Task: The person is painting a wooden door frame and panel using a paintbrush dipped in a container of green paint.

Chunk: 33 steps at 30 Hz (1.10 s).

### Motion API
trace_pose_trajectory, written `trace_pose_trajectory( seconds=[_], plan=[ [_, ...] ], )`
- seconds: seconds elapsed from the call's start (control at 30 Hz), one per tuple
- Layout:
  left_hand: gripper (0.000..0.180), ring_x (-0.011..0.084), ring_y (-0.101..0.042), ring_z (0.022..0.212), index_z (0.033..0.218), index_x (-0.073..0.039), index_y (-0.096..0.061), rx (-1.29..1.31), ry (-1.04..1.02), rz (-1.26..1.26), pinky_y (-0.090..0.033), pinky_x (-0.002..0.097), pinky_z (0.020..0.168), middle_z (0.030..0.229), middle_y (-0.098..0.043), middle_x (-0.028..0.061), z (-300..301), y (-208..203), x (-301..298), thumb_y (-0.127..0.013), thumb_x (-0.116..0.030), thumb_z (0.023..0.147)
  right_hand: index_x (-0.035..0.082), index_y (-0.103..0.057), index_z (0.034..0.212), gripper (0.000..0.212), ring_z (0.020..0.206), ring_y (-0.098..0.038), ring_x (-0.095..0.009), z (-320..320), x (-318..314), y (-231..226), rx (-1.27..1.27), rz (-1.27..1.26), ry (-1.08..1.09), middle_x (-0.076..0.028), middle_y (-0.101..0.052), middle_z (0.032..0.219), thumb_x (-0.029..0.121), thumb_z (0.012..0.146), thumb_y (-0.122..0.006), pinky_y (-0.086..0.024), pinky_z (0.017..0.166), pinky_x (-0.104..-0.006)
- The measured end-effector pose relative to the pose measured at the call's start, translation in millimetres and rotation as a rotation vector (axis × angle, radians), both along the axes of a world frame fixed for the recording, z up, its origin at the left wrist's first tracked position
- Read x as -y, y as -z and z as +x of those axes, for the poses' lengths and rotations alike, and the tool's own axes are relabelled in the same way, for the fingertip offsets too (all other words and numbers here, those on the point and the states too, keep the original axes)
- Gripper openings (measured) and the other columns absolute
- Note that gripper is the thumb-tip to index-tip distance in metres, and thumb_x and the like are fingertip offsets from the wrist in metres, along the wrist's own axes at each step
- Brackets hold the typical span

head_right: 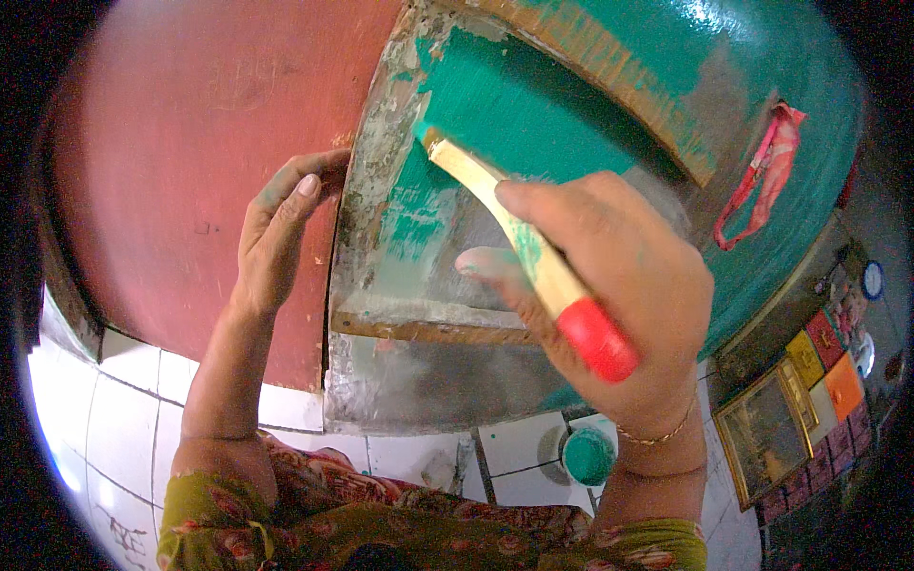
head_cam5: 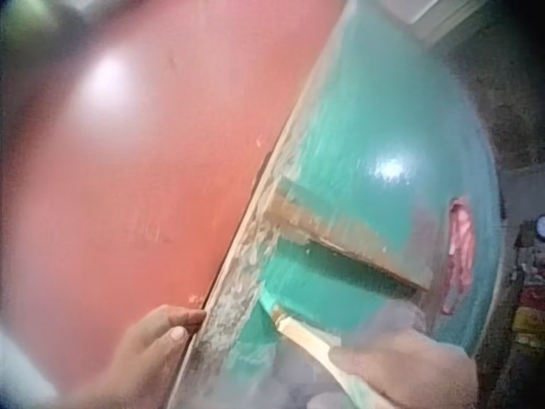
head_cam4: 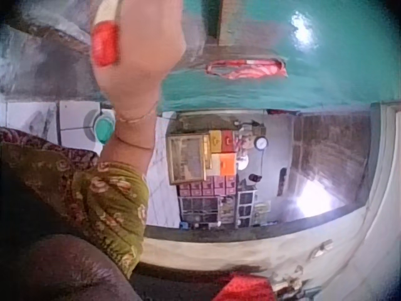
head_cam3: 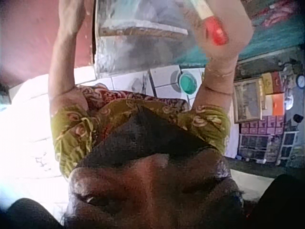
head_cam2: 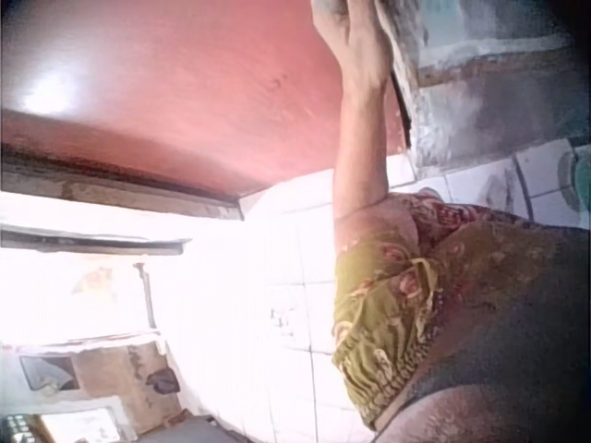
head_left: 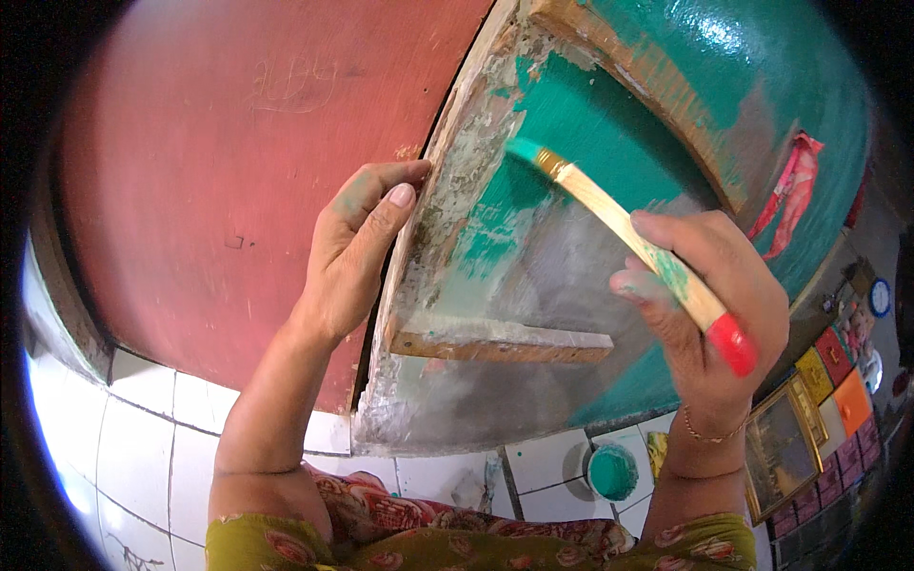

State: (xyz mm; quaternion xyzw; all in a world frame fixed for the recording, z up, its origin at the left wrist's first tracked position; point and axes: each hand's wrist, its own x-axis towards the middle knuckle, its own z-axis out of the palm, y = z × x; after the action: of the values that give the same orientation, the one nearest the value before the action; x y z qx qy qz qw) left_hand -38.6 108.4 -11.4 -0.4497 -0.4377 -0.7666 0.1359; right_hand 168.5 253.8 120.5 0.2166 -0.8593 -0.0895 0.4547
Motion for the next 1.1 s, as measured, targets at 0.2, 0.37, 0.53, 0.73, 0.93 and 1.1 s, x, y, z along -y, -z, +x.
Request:
trace_pose_trajectory(
  seconds=[0.2,0.37,0.53,0.73,0.93,1.1],
  plan=[
    [0.042,0.0154,-0.055,0.111,0.125,0.004,-0.059,-0.016,-0.022,0.007,-0.042,0.0310,0.098,0.118,-0.060,0.0097,0,0,-1,-0.053,-0.031,0.102,0.001,-0.068,0.114,0.048,0.092,-0.063,-0.026,1,-4,27,-0.137,0.235,-0.007,-0.014,-0.060,0.110,0.011,0.070,-0.085,-0.055,0.077,-0.0311],
    [0.038,0.0152,-0.055,0.111,0.123,0.004,-0.060,-0.024,-0.059,0.020,-0.042,0.0311,0.098,0.116,-0.059,0.0085,1,0,-1,-0.054,-0.026,0.102,0.004,-0.068,0.117,0.051,0.100,-0.064,-0.030,-34,-20,43,-0.281,0.344,-0.145,-0.018,-0.059,0.117,0.005,0.069,-0.086,-0.057,0.081,-0.0335],
    [0.036,0.0149,-0.054,0.112,0.124,0.004,-0.060,-0.039,-0.029,0.039,-0.041,0.0310,0.099,0.117,-0.060,0.0078,-3,2,-5,-0.054,-0.024,0.102,0.003,-0.069,0.114,0.045,0.097,-0.065,-0.028,-67,-42,35,-0.451,0.359,-0.116,-0.017,-0.063,0.111,0.002,0.071,-0.083,-0.055,0.081,-0.0335],
    [0.037,0.0154,-0.054,0.113,0.124,0.004,-0.060,-0.039,-0.020,0.031,-0.040,0.0315,0.101,0.118,-0.060,0.0079,0,0,-3,-0.056,-0.024,0.101,0.007,-0.072,0.109,0.035,0.083,-0.068,-0.027,-54,-75,21,-0.560,0.310,-0.012,-0.013,-0.066,0.101,0.006,0.075,-0.080,-0.056,0.069,-0.0352],
    [0.037,0.0159,-0.054,0.111,0.125,0.004,-0.058,-0.042,-0.039,0.034,-0.040,0.0318,0.101,0.118,-0.061,0.0083,1,3,-3,-0.057,-0.023,0.100,0.004,-0.072,0.107,0.032,0.076,-0.066,-0.028,-7,-67,34,-0.444,0.136,0.182,-0.015,-0.065,0.097,0.004,0.075,-0.076,-0.055,0.066,-0.0354],
    [0.037,0.0168,-0.055,0.112,0.125,0.004,-0.059,-0.016,-0.047,0.008,-0.041,0.0331,0.101,0.117,-0.062,0.0090,2,-2,-3,-0.056,-0.023,0.100,0.006,-0.071,0.110,0.035,0.086,-0.067,-0.030,-25,-31,36,-0.449,0.372,-0.012,-0.017,-0.065,0.101,0.004,0.076,-0.073,-0.058,0.070,-0.0368]
  ],
)
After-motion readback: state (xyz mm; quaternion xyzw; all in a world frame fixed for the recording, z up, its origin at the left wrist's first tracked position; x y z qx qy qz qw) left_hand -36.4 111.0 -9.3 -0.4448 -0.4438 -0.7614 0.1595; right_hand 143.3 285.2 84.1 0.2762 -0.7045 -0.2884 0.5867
